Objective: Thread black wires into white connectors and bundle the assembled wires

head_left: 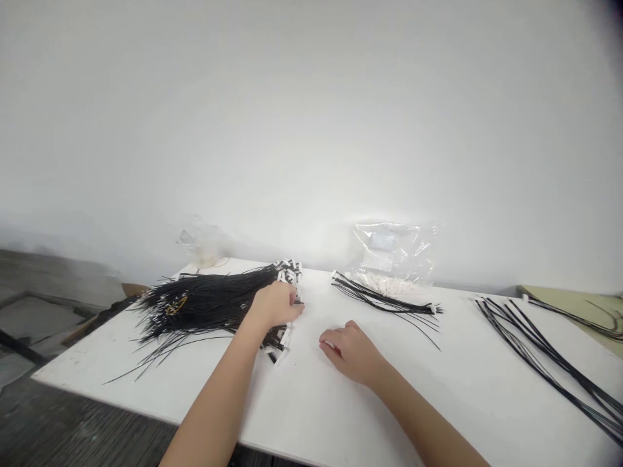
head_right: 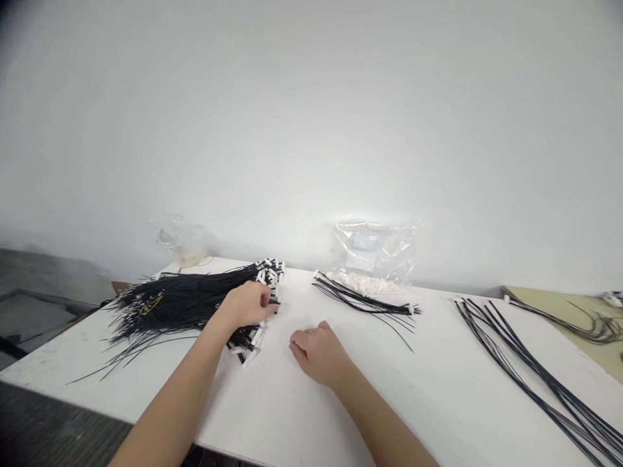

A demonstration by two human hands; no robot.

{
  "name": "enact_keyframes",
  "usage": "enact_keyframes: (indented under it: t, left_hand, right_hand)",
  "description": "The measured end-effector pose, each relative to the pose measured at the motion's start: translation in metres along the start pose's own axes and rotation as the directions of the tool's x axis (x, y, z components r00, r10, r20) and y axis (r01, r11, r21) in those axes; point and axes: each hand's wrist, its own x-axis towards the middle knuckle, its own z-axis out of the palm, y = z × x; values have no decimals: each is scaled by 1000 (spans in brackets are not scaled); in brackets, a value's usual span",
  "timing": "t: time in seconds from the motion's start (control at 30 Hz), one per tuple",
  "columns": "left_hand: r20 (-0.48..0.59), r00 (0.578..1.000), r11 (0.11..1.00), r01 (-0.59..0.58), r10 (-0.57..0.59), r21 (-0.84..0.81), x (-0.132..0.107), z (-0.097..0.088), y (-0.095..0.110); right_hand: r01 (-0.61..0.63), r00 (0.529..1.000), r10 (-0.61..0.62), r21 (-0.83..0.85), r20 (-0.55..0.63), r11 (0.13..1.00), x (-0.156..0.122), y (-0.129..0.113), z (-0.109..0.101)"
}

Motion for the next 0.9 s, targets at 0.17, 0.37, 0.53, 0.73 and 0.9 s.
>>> enact_keyframes:
  t: [0.17,0.37,0.53,0.73,0.9]
  left_hand:
    - [211,971,990,89,-110,107,-10,0,14]
    - [118,985,983,109,-127,145,-6,6,17]
    - [-111,990,979,111,-92,173,-3,5,21]
    - [-152,980,979,148,-127,138,-1,7,18]
    - [-314,943,984,147,-108,102,0,5,17]
  right_hand:
    - [-19,1000,19,-59,-3,998,-1,10,2]
    - [-67,997,66,-22,-47,998,-2,22,0]
    - [-63,997,63,6,-48,998,-1,21,2]
    - [-80,995,82,48,-51,996,-2,21,1]
    - [-95,994,98,64,-40,993,-2,21,1]
